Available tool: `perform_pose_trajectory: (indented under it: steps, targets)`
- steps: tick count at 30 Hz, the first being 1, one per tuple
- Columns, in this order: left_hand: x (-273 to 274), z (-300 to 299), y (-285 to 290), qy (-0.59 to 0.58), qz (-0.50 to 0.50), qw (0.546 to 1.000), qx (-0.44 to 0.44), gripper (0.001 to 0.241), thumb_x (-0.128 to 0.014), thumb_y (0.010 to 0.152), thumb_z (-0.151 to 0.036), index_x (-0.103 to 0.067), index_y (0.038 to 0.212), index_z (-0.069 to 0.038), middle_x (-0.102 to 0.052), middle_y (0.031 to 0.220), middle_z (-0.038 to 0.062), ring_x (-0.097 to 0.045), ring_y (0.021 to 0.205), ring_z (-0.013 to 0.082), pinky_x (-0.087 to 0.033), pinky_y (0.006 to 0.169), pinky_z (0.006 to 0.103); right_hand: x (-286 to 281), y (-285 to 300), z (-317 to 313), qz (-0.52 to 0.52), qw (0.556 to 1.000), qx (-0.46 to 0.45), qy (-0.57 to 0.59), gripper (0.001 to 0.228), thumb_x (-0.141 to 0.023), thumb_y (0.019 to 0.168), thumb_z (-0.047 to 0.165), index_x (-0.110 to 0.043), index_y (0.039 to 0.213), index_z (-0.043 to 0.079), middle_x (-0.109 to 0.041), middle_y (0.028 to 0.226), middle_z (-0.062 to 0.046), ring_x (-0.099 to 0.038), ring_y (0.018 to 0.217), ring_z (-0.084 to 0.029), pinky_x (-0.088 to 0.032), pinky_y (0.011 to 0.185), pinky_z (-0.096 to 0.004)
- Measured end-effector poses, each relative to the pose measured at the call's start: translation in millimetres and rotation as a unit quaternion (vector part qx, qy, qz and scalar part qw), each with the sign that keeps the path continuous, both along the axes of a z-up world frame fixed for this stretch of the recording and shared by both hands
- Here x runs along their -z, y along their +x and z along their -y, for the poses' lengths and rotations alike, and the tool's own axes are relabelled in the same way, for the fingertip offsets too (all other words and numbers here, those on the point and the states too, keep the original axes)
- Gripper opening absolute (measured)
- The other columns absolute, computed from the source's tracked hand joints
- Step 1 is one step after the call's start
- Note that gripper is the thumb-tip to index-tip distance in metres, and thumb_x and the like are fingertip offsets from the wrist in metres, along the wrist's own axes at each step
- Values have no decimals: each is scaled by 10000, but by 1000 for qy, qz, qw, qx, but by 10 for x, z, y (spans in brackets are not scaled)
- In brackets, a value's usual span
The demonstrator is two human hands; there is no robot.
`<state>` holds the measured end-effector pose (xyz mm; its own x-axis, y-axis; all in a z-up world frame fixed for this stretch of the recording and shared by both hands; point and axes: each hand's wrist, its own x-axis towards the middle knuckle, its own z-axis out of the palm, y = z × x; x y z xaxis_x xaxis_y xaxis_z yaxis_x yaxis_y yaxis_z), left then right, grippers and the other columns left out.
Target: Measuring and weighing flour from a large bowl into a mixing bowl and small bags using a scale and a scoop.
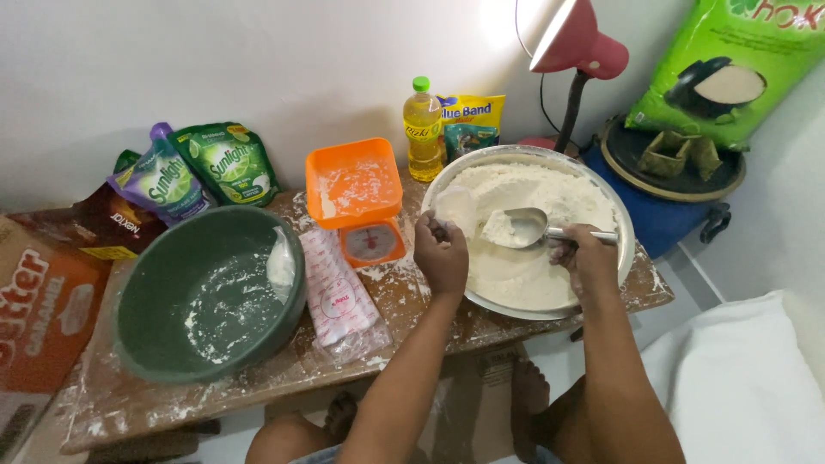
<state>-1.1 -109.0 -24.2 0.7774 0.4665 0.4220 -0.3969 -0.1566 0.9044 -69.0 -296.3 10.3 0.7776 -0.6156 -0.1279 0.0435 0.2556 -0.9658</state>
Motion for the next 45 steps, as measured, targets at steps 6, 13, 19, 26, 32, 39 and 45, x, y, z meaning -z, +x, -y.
perform_pose_trajectory:
  steps: [6,13,19,26,32,39,45]
  targets:
    - [5,14,9,68,64,995,-41,276,-636,867,-32,-726,1128,-38,-627,834,64,-657,670,215,-552,575,336,-130,-55,155,48,999,-12,9,231,-711,857,216,-664,974,22,-595,724,-130,-602,547,-147,-571,537,-303]
    - [7,-8,7,60,32,997,-26,257,-595,929,-75,-723,1146,-24,-626,875,79,-665,693,239,-561,594,337,-479,-123,48,73,997,-34,-8,282,-705,856,222,-666,1008,-12,-585,732,-130,-560,540,-145,-536,541,-293]
    - [-49,-22,-24,72,38,997,9,266,-550,976,-80,-683,1195,-8,-614,927,99,-669,746,252,-572,624,341,-545,55,-24,89,994,-60,-17,237,-687,880,194,-674,1011,-3,-600,747,-158,-595,533,-158,-561,522,-295]
    - [-31,-22,-25,92,54,994,34,280,-532,1002,-74,-660,1242,-12,-596,966,110,-658,786,275,-580,648,344,-677,271,-101,92,989,-102,-51,250,-682,897,188,-670,1033,-22,-611,760,-167,-592,521,-145,-576,513,-310]
    - [-82,-47,-51,92,50,994,43,281,-511,1013,-93,-650,1245,-18,-596,968,98,-650,767,241,-571,640,331,-783,260,-207,55,987,-115,-99,217,-681,902,156,-657,1001,-36,-583,737,-157,-606,503,-161,-576,474,-322]
    - [-9,-1,-30,107,64,991,57,279,-538,983,-86,-665,1226,-34,-596,964,102,-654,771,256,-568,652,348,-1200,373,-498,-34,917,-156,-365,177,-712,852,183,-745,846,9,-617,552,-167,-601,391,-207,-524,407,-363]
    - [-37,-22,-48,107,62,991,59,285,-532,985,-82,-660,1233,-30,-599,959,104,-653,759,256,-568,642,347,-1422,572,-833,-53,815,-167,-552,307,-731,848,285,-745,898,-18,-709,767,-265,-721,803,-464,-569,742,-529]
